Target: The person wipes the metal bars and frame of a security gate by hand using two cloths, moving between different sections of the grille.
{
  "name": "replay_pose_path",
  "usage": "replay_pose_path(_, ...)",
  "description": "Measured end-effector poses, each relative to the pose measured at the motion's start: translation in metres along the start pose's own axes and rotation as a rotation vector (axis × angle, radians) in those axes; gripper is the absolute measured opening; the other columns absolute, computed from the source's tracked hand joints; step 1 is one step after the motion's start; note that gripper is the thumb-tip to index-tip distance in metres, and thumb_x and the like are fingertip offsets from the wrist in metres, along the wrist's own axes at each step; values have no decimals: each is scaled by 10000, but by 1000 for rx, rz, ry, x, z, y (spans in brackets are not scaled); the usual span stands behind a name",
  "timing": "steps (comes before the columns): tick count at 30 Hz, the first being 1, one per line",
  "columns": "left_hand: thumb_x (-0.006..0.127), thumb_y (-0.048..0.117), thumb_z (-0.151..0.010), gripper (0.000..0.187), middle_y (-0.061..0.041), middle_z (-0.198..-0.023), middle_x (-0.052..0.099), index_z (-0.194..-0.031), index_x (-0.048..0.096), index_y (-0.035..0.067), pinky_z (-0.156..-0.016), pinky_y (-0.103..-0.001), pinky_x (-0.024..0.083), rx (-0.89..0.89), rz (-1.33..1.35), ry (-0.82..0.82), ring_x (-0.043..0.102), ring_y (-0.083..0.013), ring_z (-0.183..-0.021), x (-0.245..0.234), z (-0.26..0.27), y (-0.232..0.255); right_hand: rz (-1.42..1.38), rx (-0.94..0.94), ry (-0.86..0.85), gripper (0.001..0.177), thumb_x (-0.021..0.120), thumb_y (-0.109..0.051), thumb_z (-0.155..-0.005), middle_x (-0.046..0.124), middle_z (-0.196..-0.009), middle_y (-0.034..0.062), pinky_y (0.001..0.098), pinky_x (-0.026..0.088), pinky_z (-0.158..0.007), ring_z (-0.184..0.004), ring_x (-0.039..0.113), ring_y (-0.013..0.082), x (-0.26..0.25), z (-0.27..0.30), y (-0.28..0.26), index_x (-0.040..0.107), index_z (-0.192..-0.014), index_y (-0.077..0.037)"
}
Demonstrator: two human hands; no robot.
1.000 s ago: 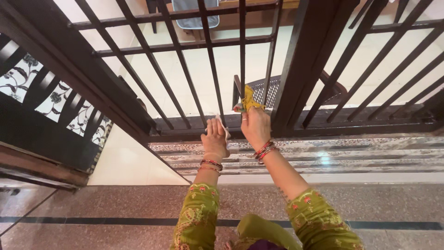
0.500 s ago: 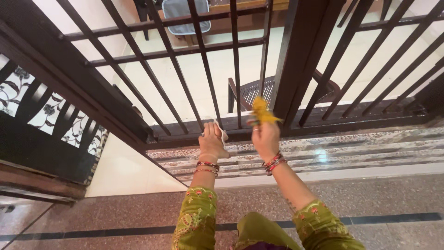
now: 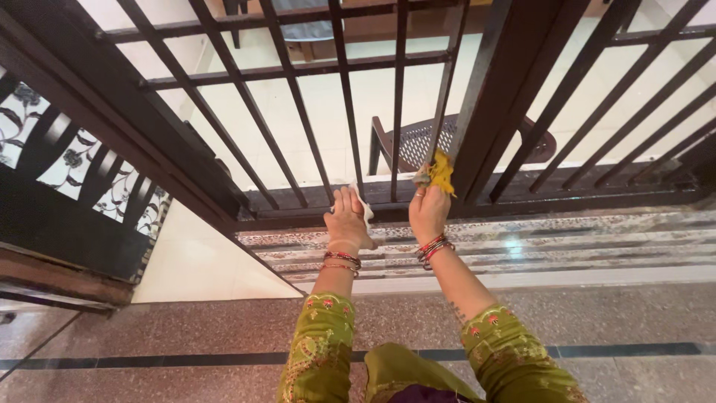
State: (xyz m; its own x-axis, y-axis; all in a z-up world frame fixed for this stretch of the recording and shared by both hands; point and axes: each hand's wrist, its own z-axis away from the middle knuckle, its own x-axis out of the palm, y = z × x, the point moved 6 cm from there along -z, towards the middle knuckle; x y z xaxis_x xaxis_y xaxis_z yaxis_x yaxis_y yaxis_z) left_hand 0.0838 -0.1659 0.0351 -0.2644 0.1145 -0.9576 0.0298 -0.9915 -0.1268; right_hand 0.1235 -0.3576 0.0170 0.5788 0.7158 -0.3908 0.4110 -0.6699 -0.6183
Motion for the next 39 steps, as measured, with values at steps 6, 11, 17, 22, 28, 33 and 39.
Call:
replay_pose_path(6,816,782,-603,1533,-184,-1698,61,-1621,-9,-15,-1056,-497,412,6,-2,-31,51,-336,-1567,3,-1,-1,-4,147,-282,224,602,-155,-989,642,-810,268,577,468,-732,-816,622,484,10,33,48,615,-858,27)
replay_pose_path(11,830,774,-599,1547,-188,-1701,43,-1618,-26,-14,-1069,-506,401,16,-11,-72,42,-342,-1567,0,0,-1,46,92,-350,133,613,-74,-892,674,-982,253,547,487,-872,-977,631,451,-33,40,10,684,-955,18)
replay_pose_path(17,853,738,-602,1547,-184,-1705,25,-1620,-38,-13,-1072,-513,402,20,-8,-67,26,-332,-1570,0,-3,0,136,-321,-195,417,623,-9,-774,569,-1345,166,487,432,-1112,-1304,488,363,-55,21,-78,677,-1185,45)
replay_pose_path(22,856,701,-628,1500,-174,-1707,29,-1614,-17,-16,-1056,-535,409,37,-8,-56,26,-349,-1572,2,-2,0,404,-307,-408,451,646,-31,-779,569,-1391,132,463,420,-1048,-1353,483,312,-11,16,-78,682,-1219,60)
replay_pose_path(28,869,678,-610,1511,-194,-1706,43,-1622,-12,-15,-1040,-531,424,48,3,-57,44,-349,-1574,6,-5,0,505,-258,-524,311,657,-90,-816,550,-1477,120,441,414,-1095,-1407,476,300,-10,19,-69,690,-1108,15)
replay_pose_path(33,855,655,-635,1460,-207,-1690,61,-1607,-1,-19,-1018,-551,429,89,9,12,59,-355,-1561,4,-2,-1,410,-325,-354,564,652,-1,-809,551,-1502,170,431,406,-1142,-1408,482,323,-29,36,-78,628,-1373,5)
replay_pose_path(39,882,634,-601,1500,-204,-1666,112,-1603,-9,-40,-1038,-531,409,115,2,53,93,-347,-1548,7,-2,-2,94,-68,-162,567,541,129,-872,609,-1421,202,431,456,-1159,-1355,571,377,-82,47,-54,561,-1412,-39)
